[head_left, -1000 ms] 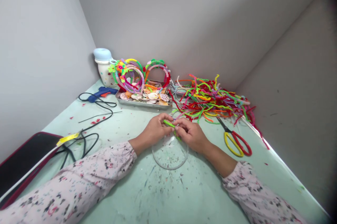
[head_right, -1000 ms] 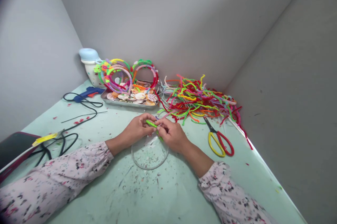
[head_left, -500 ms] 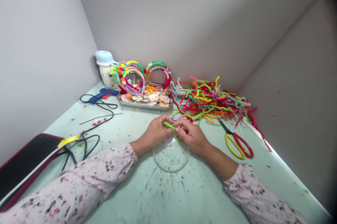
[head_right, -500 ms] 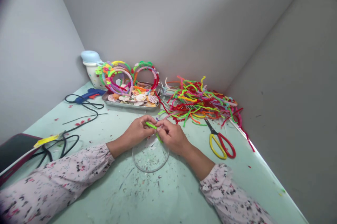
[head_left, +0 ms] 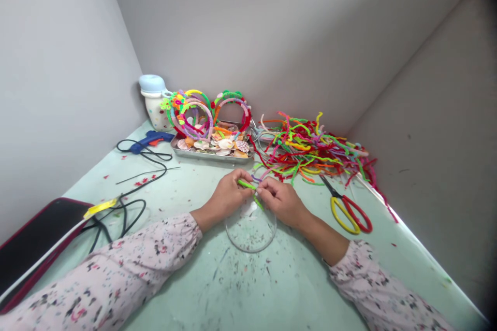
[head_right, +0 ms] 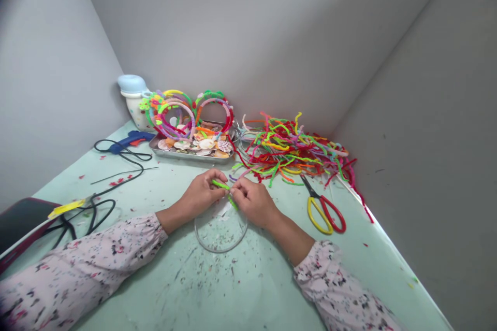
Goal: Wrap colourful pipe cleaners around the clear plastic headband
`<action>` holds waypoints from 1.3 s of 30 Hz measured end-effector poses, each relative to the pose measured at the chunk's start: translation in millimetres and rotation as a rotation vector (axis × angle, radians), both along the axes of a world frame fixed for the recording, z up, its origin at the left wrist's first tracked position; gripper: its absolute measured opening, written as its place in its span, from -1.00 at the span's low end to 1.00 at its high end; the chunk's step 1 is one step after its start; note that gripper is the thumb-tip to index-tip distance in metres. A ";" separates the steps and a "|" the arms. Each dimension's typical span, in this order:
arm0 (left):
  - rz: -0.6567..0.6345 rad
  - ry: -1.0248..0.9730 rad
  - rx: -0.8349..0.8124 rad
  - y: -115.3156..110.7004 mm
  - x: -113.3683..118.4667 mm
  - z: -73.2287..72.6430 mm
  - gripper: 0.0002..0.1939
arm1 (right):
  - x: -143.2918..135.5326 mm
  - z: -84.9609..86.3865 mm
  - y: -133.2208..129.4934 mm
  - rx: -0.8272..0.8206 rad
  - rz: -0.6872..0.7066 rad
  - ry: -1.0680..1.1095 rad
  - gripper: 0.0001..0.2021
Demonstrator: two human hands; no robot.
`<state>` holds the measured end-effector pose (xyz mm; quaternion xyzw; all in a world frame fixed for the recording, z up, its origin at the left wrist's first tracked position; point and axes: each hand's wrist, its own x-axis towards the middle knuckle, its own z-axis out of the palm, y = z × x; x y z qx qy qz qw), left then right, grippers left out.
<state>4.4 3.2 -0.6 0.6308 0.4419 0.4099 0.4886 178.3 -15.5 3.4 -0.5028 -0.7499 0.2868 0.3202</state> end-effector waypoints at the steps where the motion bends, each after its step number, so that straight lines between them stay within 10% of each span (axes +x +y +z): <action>1: -0.002 0.001 0.001 -0.1 0.0 0.2 -0.76 | 0.0 -0.3 0.1 -0.010 0.004 0.012 -0.86; 39: -0.028 0.083 0.049 -2.9 -0.5 1.3 -0.84 | -1.1 -0.1 3.3 -0.227 0.062 0.262 -0.84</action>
